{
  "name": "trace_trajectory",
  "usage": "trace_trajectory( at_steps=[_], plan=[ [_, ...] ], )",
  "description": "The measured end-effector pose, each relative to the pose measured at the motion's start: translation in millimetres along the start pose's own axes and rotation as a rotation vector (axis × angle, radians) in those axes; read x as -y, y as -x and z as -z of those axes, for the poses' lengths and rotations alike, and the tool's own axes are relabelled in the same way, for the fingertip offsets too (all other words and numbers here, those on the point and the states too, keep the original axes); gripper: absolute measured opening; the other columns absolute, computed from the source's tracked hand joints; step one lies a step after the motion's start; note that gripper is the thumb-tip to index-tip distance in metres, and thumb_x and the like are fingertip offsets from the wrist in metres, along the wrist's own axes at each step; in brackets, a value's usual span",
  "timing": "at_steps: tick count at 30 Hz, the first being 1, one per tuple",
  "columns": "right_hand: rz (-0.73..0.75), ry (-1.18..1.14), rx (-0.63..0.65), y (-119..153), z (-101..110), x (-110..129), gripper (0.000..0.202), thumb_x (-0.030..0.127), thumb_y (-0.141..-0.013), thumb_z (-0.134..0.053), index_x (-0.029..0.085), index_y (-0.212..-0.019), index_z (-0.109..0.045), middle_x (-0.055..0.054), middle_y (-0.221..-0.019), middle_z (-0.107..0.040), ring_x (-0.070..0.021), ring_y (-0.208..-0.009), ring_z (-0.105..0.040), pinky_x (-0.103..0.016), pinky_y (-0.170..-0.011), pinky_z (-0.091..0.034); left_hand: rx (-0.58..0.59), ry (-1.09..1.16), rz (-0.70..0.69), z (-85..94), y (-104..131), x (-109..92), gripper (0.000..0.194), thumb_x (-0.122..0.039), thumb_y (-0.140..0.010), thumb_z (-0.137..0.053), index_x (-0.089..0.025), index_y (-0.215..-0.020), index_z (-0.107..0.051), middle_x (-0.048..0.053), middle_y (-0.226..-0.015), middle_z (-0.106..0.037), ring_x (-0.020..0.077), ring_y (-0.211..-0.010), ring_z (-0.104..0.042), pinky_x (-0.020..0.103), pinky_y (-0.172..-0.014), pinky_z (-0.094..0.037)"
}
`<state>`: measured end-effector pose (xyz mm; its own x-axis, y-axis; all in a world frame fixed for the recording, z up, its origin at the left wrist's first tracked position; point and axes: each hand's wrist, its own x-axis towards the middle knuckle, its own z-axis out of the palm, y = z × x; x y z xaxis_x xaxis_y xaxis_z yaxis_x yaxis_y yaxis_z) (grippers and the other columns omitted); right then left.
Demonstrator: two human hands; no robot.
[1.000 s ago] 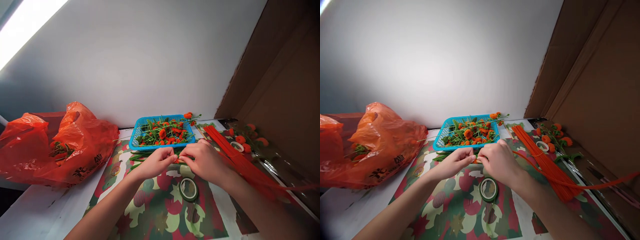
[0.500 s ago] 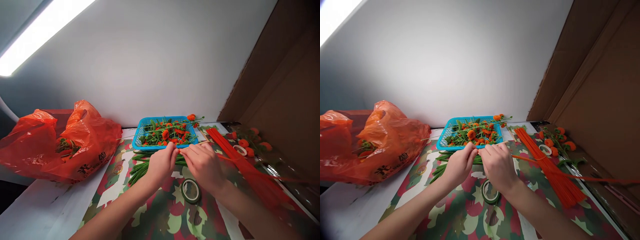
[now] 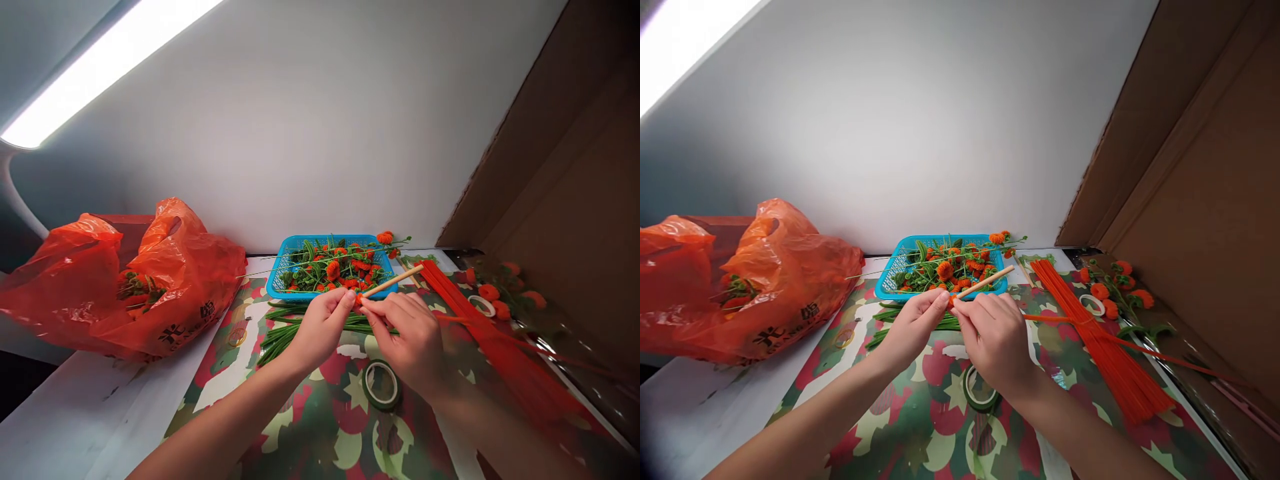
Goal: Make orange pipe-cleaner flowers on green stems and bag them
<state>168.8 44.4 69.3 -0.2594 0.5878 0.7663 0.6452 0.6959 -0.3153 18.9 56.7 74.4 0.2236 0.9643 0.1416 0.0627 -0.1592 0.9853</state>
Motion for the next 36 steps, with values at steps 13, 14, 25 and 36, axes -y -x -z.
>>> trace_trajectory(
  at_steps=[13, 14, 25, 36],
  plan=[
    [-0.502, -0.863, 0.44, -16, 14, -33, 0.023, 0.039, -0.077, -0.068, 0.016, -0.073, -0.07, -0.001, -0.067, -0.058, -0.0107, -0.059, -0.051, -0.022, -0.05, -0.04, 0.264, 0.094, 0.016, 16.9, -6, 1, 0.045, -0.051, -0.086, -0.048, -0.015, -0.06, -0.054, -0.005, -0.054, -0.028, 0.0087, -0.05, -0.02, 0.023, -0.048, -0.017],
    [-0.516, -0.855, 0.523, -19, 17, -35, 0.025, 0.039, -0.077, -0.068, 0.016, -0.07, -0.069, 0.0, -0.064, -0.056, -0.0094, -0.056, -0.047, -0.021, -0.048, -0.037, 0.293, 0.026, -0.013, 18.8, -6, 1, 0.045, -0.05, -0.088, -0.046, -0.016, -0.06, -0.053, -0.004, -0.055, -0.029, 0.0088, -0.051, -0.022, 0.023, -0.049, -0.018],
    [-0.33, -0.347, 0.827, -25, 33, -33, 0.016, 0.021, -0.079, -0.059, 0.018, -0.065, -0.067, 0.003, -0.054, -0.052, -0.0102, -0.053, -0.045, -0.023, -0.049, -0.031, 0.503, -0.635, -0.275, 24.8, -3, -10, 0.034, -0.025, -0.091, -0.043, -0.018, -0.061, -0.058, -0.003, -0.05, -0.043, 0.0093, -0.046, -0.032, 0.023, -0.047, -0.022],
    [-0.056, 0.114, 0.617, -21, 27, -18, 0.02, 0.022, -0.091, -0.053, 0.021, -0.073, -0.062, 0.004, -0.071, -0.065, -0.013, -0.067, -0.054, -0.032, -0.072, -0.026, 0.378, -0.85, -0.117, 23.9, -3, -8, 0.038, -0.035, -0.094, -0.036, -0.019, -0.061, -0.047, -0.003, -0.05, -0.042, 0.0106, -0.047, -0.033, 0.026, -0.049, -0.018]
  ],
)
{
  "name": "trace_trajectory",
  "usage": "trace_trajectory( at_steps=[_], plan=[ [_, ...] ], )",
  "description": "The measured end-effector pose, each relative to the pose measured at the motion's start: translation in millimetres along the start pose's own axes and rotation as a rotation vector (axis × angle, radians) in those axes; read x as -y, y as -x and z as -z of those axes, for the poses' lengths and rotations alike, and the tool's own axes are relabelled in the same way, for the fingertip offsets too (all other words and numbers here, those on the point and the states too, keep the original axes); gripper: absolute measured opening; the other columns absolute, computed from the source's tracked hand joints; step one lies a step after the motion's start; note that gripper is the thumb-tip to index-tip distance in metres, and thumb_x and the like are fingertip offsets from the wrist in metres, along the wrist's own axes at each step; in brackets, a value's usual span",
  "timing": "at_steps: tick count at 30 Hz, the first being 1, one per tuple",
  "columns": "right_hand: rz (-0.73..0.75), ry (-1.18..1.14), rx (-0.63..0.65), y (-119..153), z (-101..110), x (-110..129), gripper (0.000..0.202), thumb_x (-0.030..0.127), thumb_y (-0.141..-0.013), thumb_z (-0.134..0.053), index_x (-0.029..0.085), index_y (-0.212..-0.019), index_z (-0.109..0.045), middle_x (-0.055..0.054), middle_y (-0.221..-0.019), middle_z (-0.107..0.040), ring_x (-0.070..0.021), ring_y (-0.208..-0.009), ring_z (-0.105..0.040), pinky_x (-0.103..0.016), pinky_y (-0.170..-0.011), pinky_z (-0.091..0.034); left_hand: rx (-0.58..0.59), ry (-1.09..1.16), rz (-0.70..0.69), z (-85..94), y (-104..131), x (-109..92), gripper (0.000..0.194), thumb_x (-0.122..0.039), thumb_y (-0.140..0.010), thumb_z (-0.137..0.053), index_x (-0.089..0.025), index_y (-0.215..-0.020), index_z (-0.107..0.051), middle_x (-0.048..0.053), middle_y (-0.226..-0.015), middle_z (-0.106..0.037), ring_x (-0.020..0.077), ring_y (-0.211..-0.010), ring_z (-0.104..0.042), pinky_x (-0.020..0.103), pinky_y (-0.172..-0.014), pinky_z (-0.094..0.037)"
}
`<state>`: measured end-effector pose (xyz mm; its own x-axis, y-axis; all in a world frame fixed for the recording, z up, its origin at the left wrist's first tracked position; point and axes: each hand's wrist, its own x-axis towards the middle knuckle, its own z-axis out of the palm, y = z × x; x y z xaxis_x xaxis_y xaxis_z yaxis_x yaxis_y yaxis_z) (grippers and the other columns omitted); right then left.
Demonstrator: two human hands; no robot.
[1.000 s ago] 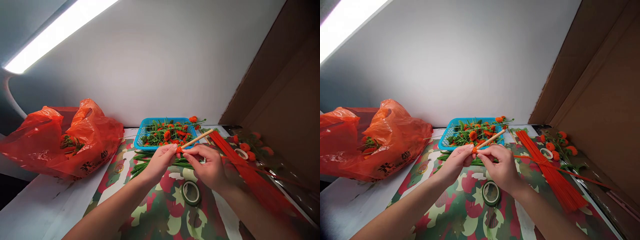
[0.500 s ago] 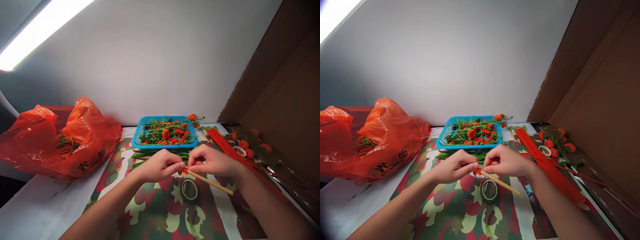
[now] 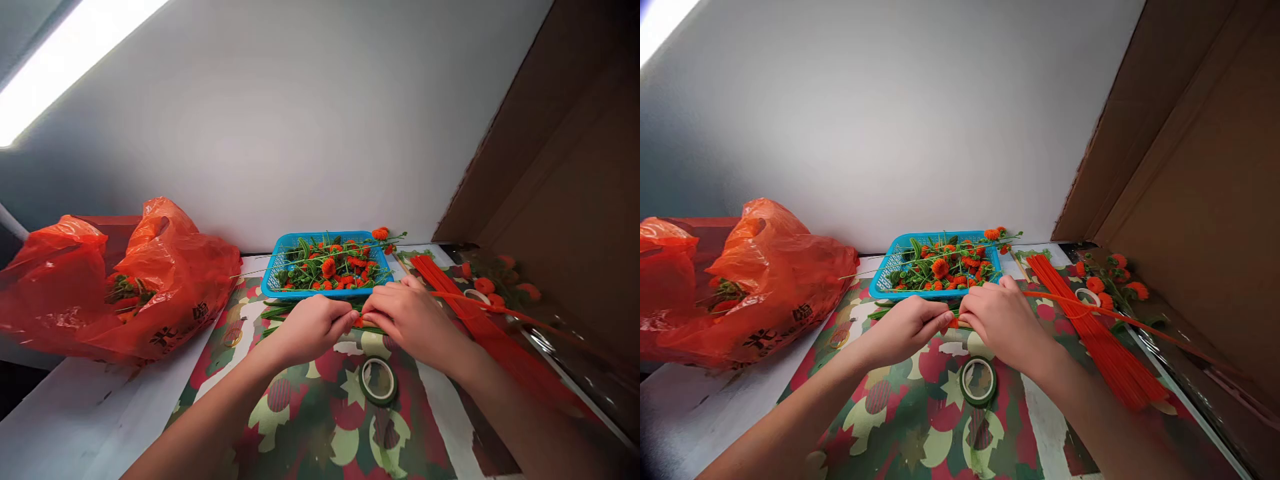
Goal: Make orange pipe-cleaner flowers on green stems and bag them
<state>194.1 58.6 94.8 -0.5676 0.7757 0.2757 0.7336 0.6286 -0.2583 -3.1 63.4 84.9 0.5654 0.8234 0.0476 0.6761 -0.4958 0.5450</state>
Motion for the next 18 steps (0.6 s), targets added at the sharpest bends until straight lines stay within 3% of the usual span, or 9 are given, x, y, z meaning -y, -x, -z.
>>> trace_trajectory(
  at_steps=[4, 9, 18],
  plan=[
    [0.061, 0.118, -0.111, 0, -8, 1, 0.018, 0.019, -0.092, -0.051, 0.02, -0.077, -0.061, 0.002, -0.072, -0.064, -0.0151, -0.069, -0.053, -0.033, -0.071, -0.024, -0.01, 0.028, 0.115, -2.2, -1, -2, 0.041, -0.04, -0.094, -0.032, -0.019, -0.06, -0.036, -0.004, -0.052, -0.036, 0.0112, -0.049, -0.028, 0.027, -0.05, -0.018],
    [0.035, 0.114, -0.185, -2, -13, 5, 0.017, 0.016, -0.091, -0.05, 0.019, -0.077, -0.06, 0.001, -0.072, -0.062, -0.0162, -0.07, -0.053, -0.032, -0.069, -0.024, -0.069, 0.153, 0.186, -9.0, -4, -3, 0.039, -0.041, -0.095, -0.028, -0.019, -0.063, -0.036, -0.003, -0.056, -0.04, 0.0119, -0.052, -0.031, 0.026, -0.051, -0.02],
    [-0.038, -0.071, -0.293, -1, -19, 13, 0.012, 0.014, -0.087, -0.053, 0.02, -0.091, -0.063, 0.0, -0.077, -0.064, -0.0175, -0.075, -0.057, -0.032, -0.072, -0.028, -0.344, 0.166, 0.252, -22.1, -5, -9, 0.037, -0.038, -0.094, -0.033, -0.019, -0.063, -0.039, -0.004, -0.055, -0.04, 0.0118, -0.053, -0.032, 0.026, -0.053, -0.02]
  ],
)
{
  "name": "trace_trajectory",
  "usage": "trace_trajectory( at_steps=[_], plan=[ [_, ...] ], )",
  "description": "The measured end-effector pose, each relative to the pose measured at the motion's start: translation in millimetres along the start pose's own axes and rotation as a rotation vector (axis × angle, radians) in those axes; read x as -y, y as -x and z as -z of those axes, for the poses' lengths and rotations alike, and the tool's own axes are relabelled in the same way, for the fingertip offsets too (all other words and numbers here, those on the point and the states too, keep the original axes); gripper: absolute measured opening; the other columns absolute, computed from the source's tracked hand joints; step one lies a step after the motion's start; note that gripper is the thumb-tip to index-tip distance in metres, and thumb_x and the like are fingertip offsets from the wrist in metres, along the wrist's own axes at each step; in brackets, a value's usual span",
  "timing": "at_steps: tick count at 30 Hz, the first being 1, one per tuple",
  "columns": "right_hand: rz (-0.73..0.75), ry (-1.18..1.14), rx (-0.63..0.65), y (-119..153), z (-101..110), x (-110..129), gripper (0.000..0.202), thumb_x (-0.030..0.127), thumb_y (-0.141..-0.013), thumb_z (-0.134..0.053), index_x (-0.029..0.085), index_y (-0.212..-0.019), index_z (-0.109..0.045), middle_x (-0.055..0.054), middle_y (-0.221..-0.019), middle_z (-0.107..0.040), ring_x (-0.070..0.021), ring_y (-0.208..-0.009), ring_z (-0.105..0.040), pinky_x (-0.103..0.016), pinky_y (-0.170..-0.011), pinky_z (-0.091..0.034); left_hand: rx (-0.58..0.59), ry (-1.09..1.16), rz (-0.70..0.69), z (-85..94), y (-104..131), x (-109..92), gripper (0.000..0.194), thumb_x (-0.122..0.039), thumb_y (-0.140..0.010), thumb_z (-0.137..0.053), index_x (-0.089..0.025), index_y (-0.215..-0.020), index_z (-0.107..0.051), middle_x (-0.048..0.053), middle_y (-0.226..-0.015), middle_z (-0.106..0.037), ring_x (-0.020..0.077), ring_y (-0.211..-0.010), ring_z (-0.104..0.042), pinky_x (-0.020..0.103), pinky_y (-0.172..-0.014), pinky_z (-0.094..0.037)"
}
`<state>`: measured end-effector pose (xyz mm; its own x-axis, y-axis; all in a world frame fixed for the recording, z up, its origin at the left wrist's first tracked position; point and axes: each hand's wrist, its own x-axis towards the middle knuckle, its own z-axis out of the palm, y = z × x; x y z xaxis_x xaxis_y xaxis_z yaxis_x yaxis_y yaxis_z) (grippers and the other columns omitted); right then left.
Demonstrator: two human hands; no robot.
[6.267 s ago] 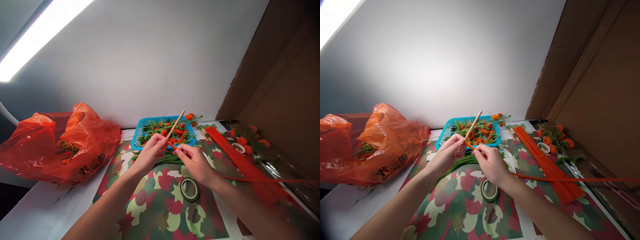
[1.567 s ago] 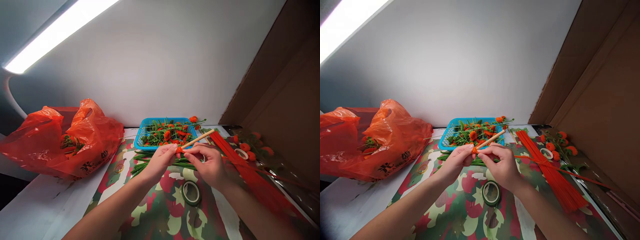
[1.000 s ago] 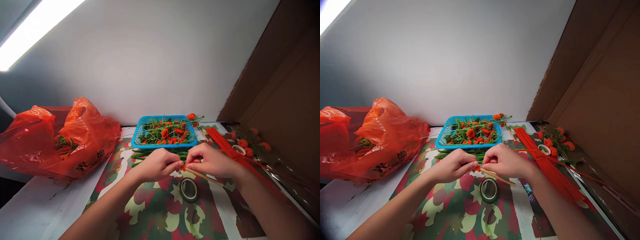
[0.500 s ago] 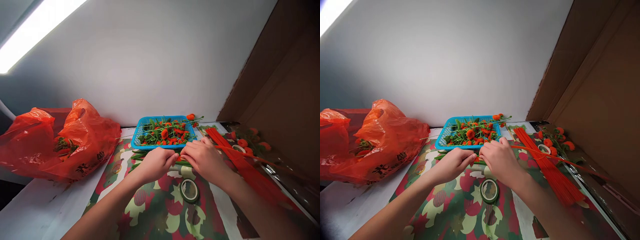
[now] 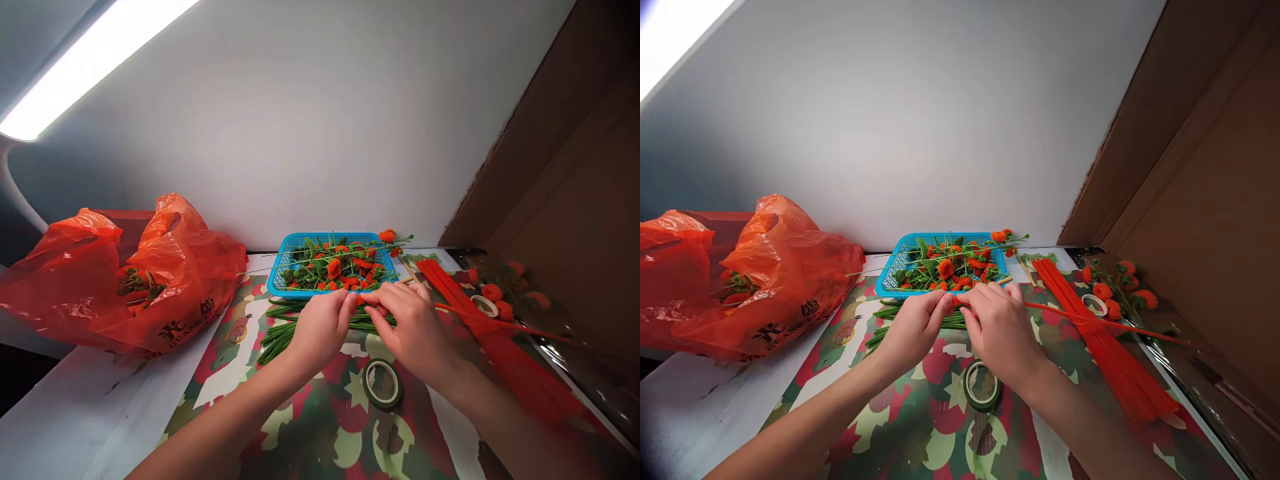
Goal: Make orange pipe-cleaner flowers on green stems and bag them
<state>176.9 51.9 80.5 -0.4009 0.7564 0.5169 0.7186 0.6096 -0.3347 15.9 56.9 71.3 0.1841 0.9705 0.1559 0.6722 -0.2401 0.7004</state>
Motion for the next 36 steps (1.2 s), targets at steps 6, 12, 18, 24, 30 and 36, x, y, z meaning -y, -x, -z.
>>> trace_trajectory(
  at_steps=[6, 12, 18, 24, 30, 36],
  plan=[
    [-0.005, -0.183, -0.141, 0, 1, 5, 0.012, 0.015, -0.086, -0.056, 0.02, -0.091, -0.066, -0.001, -0.078, -0.067, -0.0166, -0.077, -0.06, -0.033, -0.074, -0.034, -0.08, 0.223, -0.03, 0.4, 2, -4, 0.037, -0.038, -0.094, -0.035, -0.017, -0.065, -0.046, -0.003, -0.058, -0.044, 0.0109, -0.056, -0.036, 0.024, -0.055, -0.026],
    [-0.346, -0.695, -0.059, -5, 4, -3, 0.016, 0.032, -0.083, -0.061, 0.019, -0.078, -0.069, -0.002, -0.072, -0.066, -0.0146, -0.067, -0.058, -0.028, -0.061, -0.041, -0.065, 0.59, -0.04, 5.5, -1, -1, 0.042, -0.043, -0.092, -0.037, -0.016, -0.063, -0.049, -0.005, -0.054, -0.03, 0.0089, -0.051, -0.026, 0.023, -0.049, -0.022],
    [-0.479, -0.943, 0.441, -15, 24, -31, 0.024, 0.039, -0.07, -0.072, 0.016, -0.068, -0.068, 0.003, -0.054, -0.052, -0.0082, -0.05, -0.043, -0.022, -0.047, -0.029, 0.252, 0.528, -0.234, 17.5, -5, 7, 0.043, -0.042, -0.093, -0.038, -0.015, -0.062, -0.052, -0.005, -0.055, -0.032, 0.0074, -0.05, -0.026, 0.022, -0.047, -0.022],
    [-0.364, -0.602, 0.549, -15, 29, -28, 0.016, 0.03, -0.075, -0.065, 0.017, -0.067, -0.069, 0.001, -0.059, -0.06, -0.0115, -0.057, -0.05, -0.023, -0.051, -0.033, 0.517, 0.12, -0.353, 33.1, -8, 4, 0.038, -0.032, -0.093, -0.039, -0.014, -0.067, -0.06, -0.003, -0.054, -0.046, 0.0073, -0.048, -0.036, 0.021, -0.048, -0.028],
    [-0.201, -0.161, 0.205, -12, 18, -14, 0.017, 0.024, -0.082, -0.062, 0.021, -0.066, -0.068, 0.002, -0.067, -0.068, -0.0128, -0.063, -0.057, -0.03, -0.068, -0.034, 0.282, -0.162, -0.205, 29.4, -4, -1, 0.042, -0.037, -0.093, -0.037, -0.018, -0.057, -0.047, -0.005, -0.048, -0.035, 0.0096, -0.045, -0.026, 0.026, -0.046, -0.018],
    [0.011, 0.092, -0.031, -6, 10, -5, 0.017, 0.019, -0.088, -0.057, 0.019, -0.072, -0.064, 0.001, -0.066, -0.065, -0.0134, -0.064, -0.055, -0.032, -0.07, -0.025, 0.214, -0.053, -0.094, 24.4, -2, -3, 0.04, -0.04, -0.094, -0.034, -0.019, -0.06, -0.041, -0.004, -0.052, -0.04, 0.0104, -0.048, -0.03, 0.024, -0.047, -0.021]
  ],
)
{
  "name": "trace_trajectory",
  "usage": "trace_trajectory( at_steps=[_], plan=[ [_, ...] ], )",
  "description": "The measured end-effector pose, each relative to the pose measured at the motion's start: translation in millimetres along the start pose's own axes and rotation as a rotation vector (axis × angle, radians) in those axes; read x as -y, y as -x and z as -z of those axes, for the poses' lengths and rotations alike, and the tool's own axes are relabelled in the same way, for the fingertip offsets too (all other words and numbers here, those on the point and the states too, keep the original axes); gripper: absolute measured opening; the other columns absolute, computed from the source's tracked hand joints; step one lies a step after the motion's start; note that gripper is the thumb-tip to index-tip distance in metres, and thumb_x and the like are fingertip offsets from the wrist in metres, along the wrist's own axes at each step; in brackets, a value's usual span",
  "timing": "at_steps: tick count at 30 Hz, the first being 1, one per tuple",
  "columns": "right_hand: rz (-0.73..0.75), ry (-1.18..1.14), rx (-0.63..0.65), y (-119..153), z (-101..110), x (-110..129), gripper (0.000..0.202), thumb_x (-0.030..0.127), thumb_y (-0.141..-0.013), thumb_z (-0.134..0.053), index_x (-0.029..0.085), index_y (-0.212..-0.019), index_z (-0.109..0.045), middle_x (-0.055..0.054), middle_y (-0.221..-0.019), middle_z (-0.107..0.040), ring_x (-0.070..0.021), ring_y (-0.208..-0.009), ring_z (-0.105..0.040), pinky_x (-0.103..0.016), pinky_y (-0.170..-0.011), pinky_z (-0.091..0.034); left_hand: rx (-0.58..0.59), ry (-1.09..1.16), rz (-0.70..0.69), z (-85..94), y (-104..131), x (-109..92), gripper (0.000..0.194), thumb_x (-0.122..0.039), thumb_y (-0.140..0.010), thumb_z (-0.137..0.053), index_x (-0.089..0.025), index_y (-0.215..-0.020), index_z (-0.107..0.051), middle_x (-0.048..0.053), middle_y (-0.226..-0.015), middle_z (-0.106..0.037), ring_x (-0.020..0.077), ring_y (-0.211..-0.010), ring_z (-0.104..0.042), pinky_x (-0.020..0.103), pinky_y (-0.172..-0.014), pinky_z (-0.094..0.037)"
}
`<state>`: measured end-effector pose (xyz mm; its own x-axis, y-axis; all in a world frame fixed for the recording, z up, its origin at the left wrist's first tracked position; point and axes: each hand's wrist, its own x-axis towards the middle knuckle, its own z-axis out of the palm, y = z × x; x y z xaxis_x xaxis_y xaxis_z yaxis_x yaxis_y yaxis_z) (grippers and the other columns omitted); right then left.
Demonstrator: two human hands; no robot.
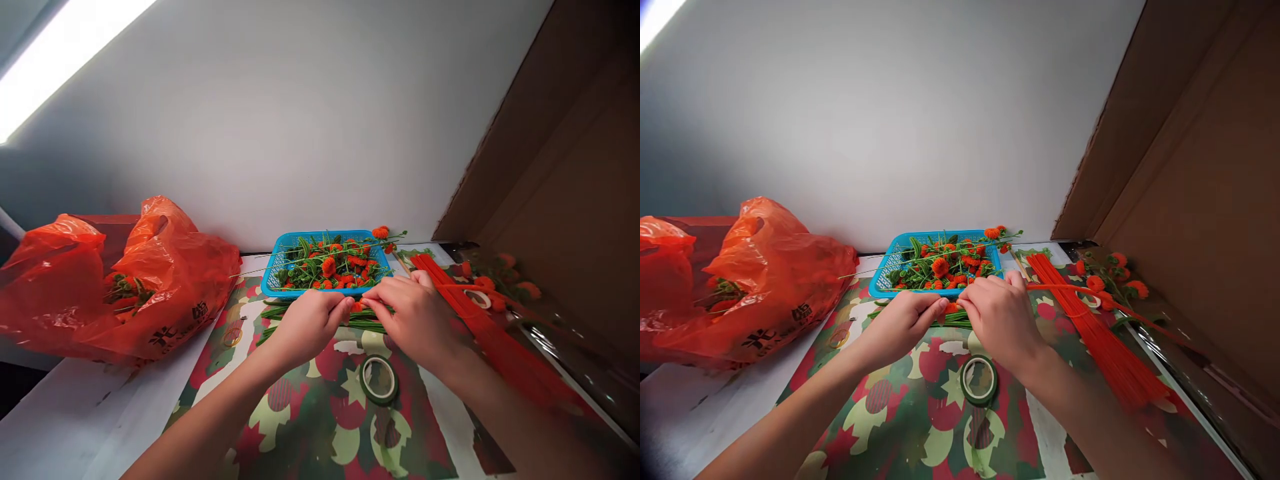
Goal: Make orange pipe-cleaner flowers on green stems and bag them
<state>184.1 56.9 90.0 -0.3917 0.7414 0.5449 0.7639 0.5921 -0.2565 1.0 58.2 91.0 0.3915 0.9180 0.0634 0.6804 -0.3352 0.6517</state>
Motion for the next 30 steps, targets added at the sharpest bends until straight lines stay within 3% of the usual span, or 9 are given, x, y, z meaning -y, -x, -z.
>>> trace_trajectory(
  at_steps=[4, 10, 17, 19, 21, 24, 26, 28, 30],
  plan=[
    [0.073, 0.05, -0.106, 5, -5, 6, 0.021, 0.018, -0.091, -0.051, 0.017, -0.074, -0.064, 0.0, -0.063, -0.062, -0.014, -0.062, -0.053, -0.032, -0.067, -0.025, -0.085, 0.075, 0.034, -3.0, 0, -2, 0.041, -0.042, -0.093, -0.035, -0.019, -0.06, -0.037, -0.005, -0.053, -0.036, 0.0101, -0.05, -0.028, 0.024, -0.048, -0.02],
    [0.07, -0.173, -0.278, 4, -4, 12, 0.012, 0.017, -0.089, -0.056, 0.018, -0.084, -0.067, -0.002, -0.068, -0.067, -0.0147, -0.066, -0.06, -0.031, -0.066, -0.034, -0.254, 0.284, 0.02, -7.1, 2, -5, 0.04, -0.043, -0.093, -0.038, -0.017, -0.063, -0.047, -0.004, -0.055, -0.036, 0.0099, -0.053, -0.03, 0.023, -0.05, -0.023],
    [0.007, -0.581, -0.259, 1, -3, -2, 0.008, 0.021, -0.083, -0.064, 0.022, -0.084, -0.072, 0.0, -0.066, -0.066, -0.0124, -0.055, -0.053, -0.029, -0.057, -0.042, -0.296, 0.504, 0.0, -10.0, 3, -9, 0.042, -0.045, -0.091, -0.039, -0.017, -0.063, -0.051, -0.005, -0.053, -0.03, 0.0097, -0.05, -0.026, 0.023, -0.047, -0.023],
    [-0.075, -0.744, -0.208, 0, -2, -9, 0.007, 0.026, -0.08, -0.067, 0.023, -0.082, -0.073, 0.0, -0.065, -0.065, -0.0128, -0.057, -0.054, -0.027, -0.053, -0.042, -0.294, 0.541, -0.037, -8.3, 4, -9, 0.043, -0.046, -0.091, -0.038, -0.017, -0.063, -0.052, -0.005, -0.052, -0.03, 0.0096, -0.049, -0.025, 0.023, -0.046, -0.023],
    [-0.118, -0.873, -0.066, -2, 3, -15, 0.01, 0.031, -0.079, -0.068, 0.023, -0.076, -0.074, 0.001, -0.062, -0.062, -0.0126, -0.057, -0.053, -0.026, -0.05, -0.041, -0.225, 0.516, -0.11, -4.0, 6, -7, 0.045, -0.046, -0.091, -0.037, -0.017, -0.061, -0.052, -0.004, -0.052, -0.031, 0.0094, -0.049, -0.024, 0.023, -0.046, -0.023],
    [-0.102, -0.894, 0.317, -6, 13, -24, 0.019, 0.033, -0.078, -0.067, 0.02, -0.065, -0.072, 0.002, -0.056, -0.059, -0.0101, -0.051, -0.049, -0.023, -0.046, -0.037, 0.055, 0.384, -0.218, 4.4, 6, -3, 0.046, -0.045, -0.091, -0.038, -0.016, -0.063, -0.06, -0.003, -0.052, -0.038, 0.0095, -0.049, -0.028, 0.024, -0.048, -0.025],
    [-0.074, -0.824, 0.477, -9, 19, -26, 0.016, 0.031, -0.076, -0.068, 0.019, -0.066, -0.073, 0.001, -0.057, -0.061, -0.0104, -0.051, -0.051, -0.023, -0.047, -0.038, 0.231, 0.293, -0.25, 8.3, 5, 0, 0.043, -0.042, -0.092, -0.039, -0.016, -0.07, -0.066, -0.002, -0.053, -0.042, 0.0094, -0.049, -0.031, 0.024, -0.048, -0.026],
    [-0.06, -0.686, 0.506, -10, 20, -25, 0.012, 0.026, -0.076, -0.068, 0.019, -0.066, -0.072, 0.001, -0.059, -0.065, -0.0117, -0.055, -0.055, -0.024, -0.05, -0.039, 0.282, 0.186, -0.249, 9.7, 4, 1, 0.04, -0.038, -0.092, -0.04, -0.016, -0.072, -0.067, -0.002, -0.052, -0.044, 0.009, -0.047, -0.031, 0.024, -0.047, -0.025],
    [-0.068, -0.503, 0.433, -10, 17, -22, 0.013, 0.02, -0.076, -0.067, 0.02, -0.063, -0.071, 0.001, -0.06, -0.067, -0.0124, -0.057, -0.057, -0.026, -0.056, -0.04, 0.215, 0.044, -0.218, 8.8, 2, 1, 0.039, -0.036, -0.092, -0.041, -0.017, -0.066, -0.063, -0.003, -0.051, -0.043, 0.0089, -0.046, -0.031, 0.024, -0.047, -0.023]
  ],
)
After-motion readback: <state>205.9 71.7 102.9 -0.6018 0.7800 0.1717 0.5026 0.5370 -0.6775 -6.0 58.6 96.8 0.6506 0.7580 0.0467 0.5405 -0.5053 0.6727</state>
